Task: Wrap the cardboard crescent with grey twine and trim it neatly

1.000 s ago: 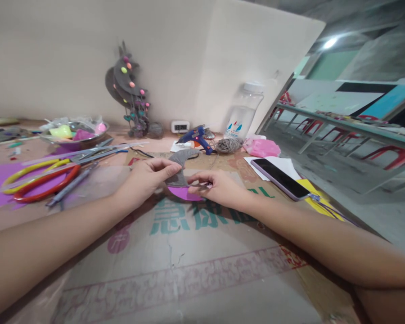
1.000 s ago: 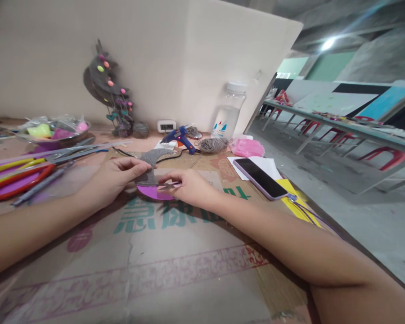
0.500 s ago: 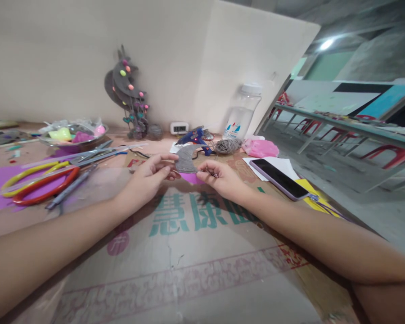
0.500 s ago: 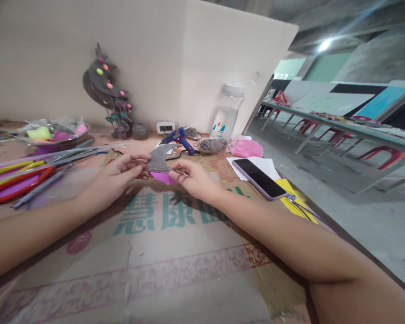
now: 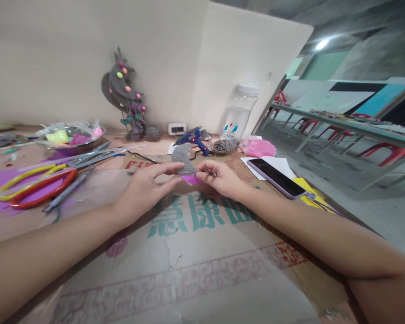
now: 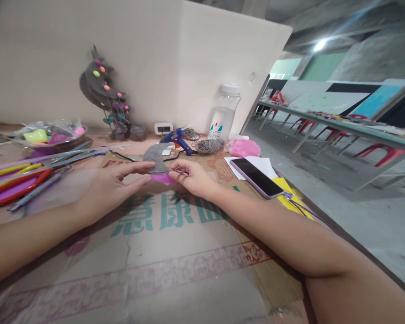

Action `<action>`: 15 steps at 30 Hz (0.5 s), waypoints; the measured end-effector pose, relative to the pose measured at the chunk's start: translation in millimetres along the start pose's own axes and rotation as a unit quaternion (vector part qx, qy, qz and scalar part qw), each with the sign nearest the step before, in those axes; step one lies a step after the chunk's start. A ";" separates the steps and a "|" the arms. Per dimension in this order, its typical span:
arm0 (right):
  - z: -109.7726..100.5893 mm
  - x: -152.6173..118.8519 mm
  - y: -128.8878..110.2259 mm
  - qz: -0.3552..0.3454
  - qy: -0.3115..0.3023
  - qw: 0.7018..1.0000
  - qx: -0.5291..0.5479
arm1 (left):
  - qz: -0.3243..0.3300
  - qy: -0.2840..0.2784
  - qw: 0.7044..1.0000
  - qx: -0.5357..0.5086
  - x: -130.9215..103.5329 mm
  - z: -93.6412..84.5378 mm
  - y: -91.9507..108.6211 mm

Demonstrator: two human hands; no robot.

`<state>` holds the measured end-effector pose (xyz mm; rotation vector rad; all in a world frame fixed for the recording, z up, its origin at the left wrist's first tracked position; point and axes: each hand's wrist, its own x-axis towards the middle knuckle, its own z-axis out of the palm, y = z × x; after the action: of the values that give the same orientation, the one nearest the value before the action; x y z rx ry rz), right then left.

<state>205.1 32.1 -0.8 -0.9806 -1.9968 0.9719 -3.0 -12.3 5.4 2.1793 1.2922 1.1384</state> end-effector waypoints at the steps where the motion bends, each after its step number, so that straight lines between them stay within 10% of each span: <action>1: 0.4 -0.5 -0.5 0.003 -0.003 1.000 0.001 | 0.001 0.002 1.000 0.002 0.2 0.0 -0.6; 15: 0.9 -1.8 -1.4 0.006 -0.003 1.000 -0.003 | 0.014 0.022 1.000 0.005 -1.6 1.3 -3.2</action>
<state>204.8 29.7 -0.5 -0.9958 -2.0024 0.9782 -4.2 -11.9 1.8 2.1976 1.2914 1.1990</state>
